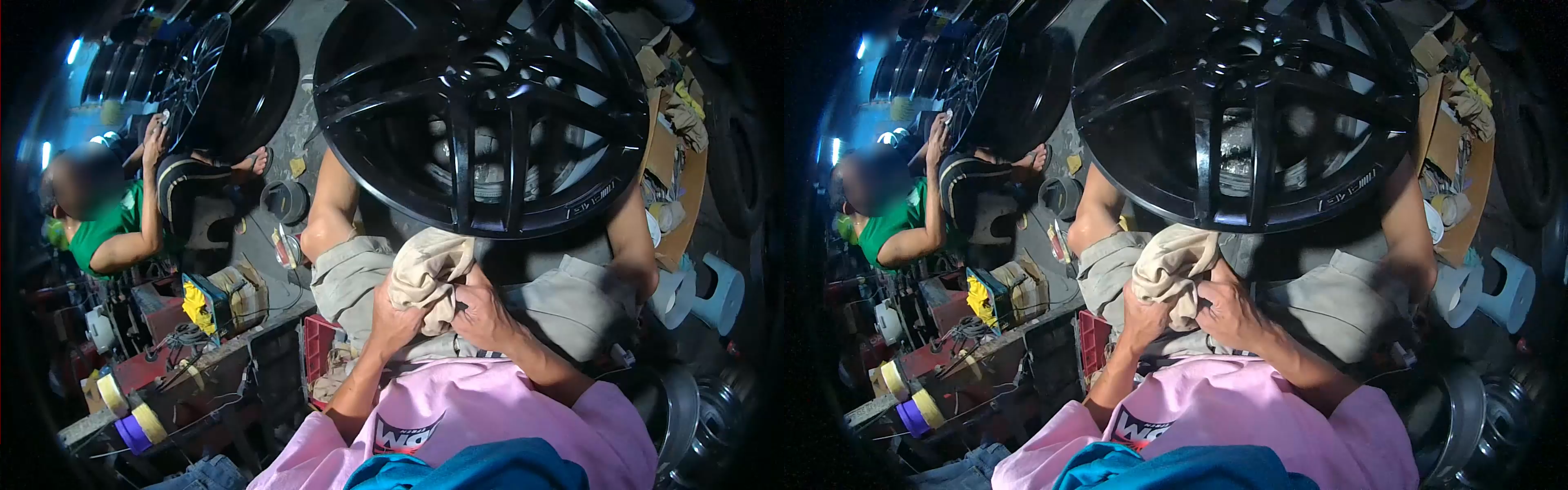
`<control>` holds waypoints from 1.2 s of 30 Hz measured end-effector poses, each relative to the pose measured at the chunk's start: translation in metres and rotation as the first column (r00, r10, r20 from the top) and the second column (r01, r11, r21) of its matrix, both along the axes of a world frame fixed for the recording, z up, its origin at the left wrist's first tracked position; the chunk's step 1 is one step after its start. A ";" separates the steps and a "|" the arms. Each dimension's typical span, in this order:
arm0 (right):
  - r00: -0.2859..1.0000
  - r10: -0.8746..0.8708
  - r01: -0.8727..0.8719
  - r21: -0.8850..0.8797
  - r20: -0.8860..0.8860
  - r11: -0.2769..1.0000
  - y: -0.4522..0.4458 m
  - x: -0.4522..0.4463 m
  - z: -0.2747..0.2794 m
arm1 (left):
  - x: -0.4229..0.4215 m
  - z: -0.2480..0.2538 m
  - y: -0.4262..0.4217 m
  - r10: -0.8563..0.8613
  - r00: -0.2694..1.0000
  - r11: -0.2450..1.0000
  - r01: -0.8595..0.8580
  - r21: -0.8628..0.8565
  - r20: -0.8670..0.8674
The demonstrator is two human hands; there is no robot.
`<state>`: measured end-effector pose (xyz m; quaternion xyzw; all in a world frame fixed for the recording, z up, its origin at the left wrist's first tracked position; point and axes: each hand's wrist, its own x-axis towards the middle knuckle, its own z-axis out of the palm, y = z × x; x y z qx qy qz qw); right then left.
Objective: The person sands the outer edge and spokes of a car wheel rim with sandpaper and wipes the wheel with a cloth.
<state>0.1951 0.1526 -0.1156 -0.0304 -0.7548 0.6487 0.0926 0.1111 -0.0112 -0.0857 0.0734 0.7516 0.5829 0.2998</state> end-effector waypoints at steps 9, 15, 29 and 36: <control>0.980 0.174 -0.174 0.004 -0.099 0.985 -0.010 -0.023 0.059 | -0.050 -0.006 -0.044 0.571 0.812 0.811 -0.580 0.072 0.118; 0.949 0.057 -0.056 -0.012 0.310 0.998 0.011 -0.017 0.064 | -0.107 0.017 0.008 0.231 0.938 0.962 -0.181 0.203 -0.259; 0.988 -0.112 0.136 0.261 -0.105 0.956 0.004 -0.081 0.077 | -0.315 -0.019 0.029 0.080 0.958 0.996 -0.087 -0.011 -0.274; 0.953 0.115 0.137 0.738 -0.280 0.661 -0.022 -0.184 0.061 | -0.412 -0.026 0.102 -0.089 0.770 0.909 -0.196 -0.367 -0.631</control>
